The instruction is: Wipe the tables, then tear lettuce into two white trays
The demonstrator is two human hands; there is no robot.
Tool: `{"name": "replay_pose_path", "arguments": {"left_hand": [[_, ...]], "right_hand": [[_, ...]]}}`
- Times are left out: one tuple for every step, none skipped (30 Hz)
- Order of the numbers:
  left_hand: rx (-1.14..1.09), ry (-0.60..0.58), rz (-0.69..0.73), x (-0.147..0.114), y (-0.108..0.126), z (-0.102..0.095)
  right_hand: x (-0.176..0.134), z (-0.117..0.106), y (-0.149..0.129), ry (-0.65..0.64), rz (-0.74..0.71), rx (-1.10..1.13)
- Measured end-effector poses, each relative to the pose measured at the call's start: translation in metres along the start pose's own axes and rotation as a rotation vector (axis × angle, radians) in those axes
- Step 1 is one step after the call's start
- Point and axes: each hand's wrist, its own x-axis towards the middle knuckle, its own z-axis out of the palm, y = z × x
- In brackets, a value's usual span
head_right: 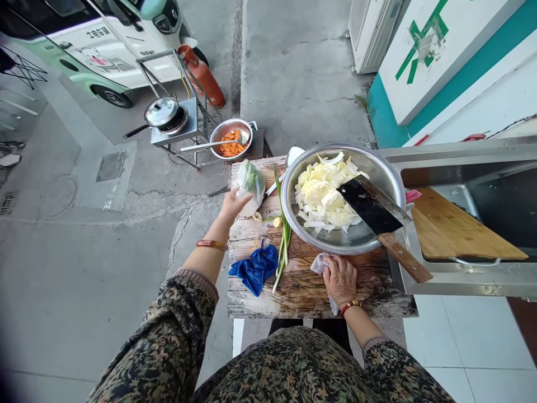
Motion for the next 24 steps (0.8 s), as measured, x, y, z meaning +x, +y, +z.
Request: {"name": "replay_pose_path", "arguments": {"left_hand": [[0.064, 0.005, 0.013, -0.003, 0.000, -0.004], [0.115, 0.013, 0.025, -0.008, 0.000, -0.009], [0.150, 0.023, 0.043, -0.013, 0.001, -0.014], [0.184, 0.037, 0.069, -0.021, 0.002, -0.019], [0.216, 0.060, 0.094, -0.030, 0.003, -0.023], [0.248, 0.093, 0.114, -0.042, 0.004, -0.026], [0.276, 0.138, 0.124, -0.056, 0.004, -0.029], [0.301, 0.189, 0.122, -0.073, 0.003, -0.030], [0.318, 0.234, 0.110, -0.093, 0.000, -0.031], [0.324, 0.268, 0.088, -0.114, -0.003, -0.030], [0.330, 0.257, 0.060, -0.137, -0.007, -0.028], [0.328, 0.203, 0.029, -0.161, -0.013, -0.025], [0.317, 0.113, 0.003, -0.183, -0.020, -0.021], [0.298, -0.007, -0.008, -0.204, -0.027, -0.017], [0.271, -0.123, -0.002, -0.222, -0.035, -0.013], [0.240, -0.221, 0.016, -0.236, -0.041, -0.010], [0.220, -0.256, 0.024, -0.245, -0.046, -0.008], [0.207, -0.269, 0.026, -0.249, -0.050, -0.007], [0.190, -0.257, 0.023, -0.248, -0.051, -0.006], [0.171, -0.224, 0.017, -0.243, -0.050, -0.007], [0.151, -0.184, 0.011, -0.234, -0.047, -0.007], [0.128, -0.140, 0.009, -0.221, -0.042, -0.008], [0.112, -0.094, 0.013, -0.206, -0.035, -0.008], [0.106, -0.052, 0.019, -0.189, -0.026, -0.007]], "right_hand": [[0.000, 0.000, 0.000, 0.001, -0.001, 0.003], [0.000, 0.000, 0.001, 0.003, -0.004, 0.005], [0.000, 0.000, 0.001, 0.005, -0.006, 0.007], [0.000, 0.000, 0.001, 0.007, -0.009, 0.008], [0.000, 0.000, 0.001, 0.010, -0.012, 0.008], [-0.001, 0.001, 0.001, 0.012, -0.014, 0.007], [-0.001, 0.001, 0.001, 0.015, -0.016, 0.006], [-0.001, 0.001, 0.001, 0.018, -0.016, 0.005], [-0.001, 0.000, 0.001, 0.020, -0.017, 0.005], [-0.001, 0.000, 0.001, 0.021, -0.019, 0.007], [-0.001, 0.000, 0.001, 0.022, -0.020, 0.011], [-0.002, 0.000, 0.001, 0.021, -0.021, 0.016], [-0.002, 0.000, 0.001, 0.019, -0.023, 0.021], [-0.002, 0.000, 0.001, 0.017, -0.024, 0.025], [-0.002, 0.000, 0.001, 0.016, -0.024, 0.027], [-0.002, -0.001, 0.000, 0.018, -0.023, 0.027], [-0.002, -0.001, 0.000, 0.020, -0.023, 0.026], [-0.002, -0.001, 0.000, 0.022, -0.024, 0.026], [-0.002, -0.001, 0.000, 0.025, -0.024, 0.027], [-0.002, -0.001, 0.000, 0.028, -0.023, 0.027], [-0.002, -0.001, 0.000, 0.031, -0.023, 0.028], [-0.003, -0.001, 0.000, 0.034, -0.024, 0.029], [-0.003, -0.001, 0.000, 0.037, -0.025, 0.029], [-0.003, -0.001, 0.000, 0.039, -0.027, 0.029]]}}
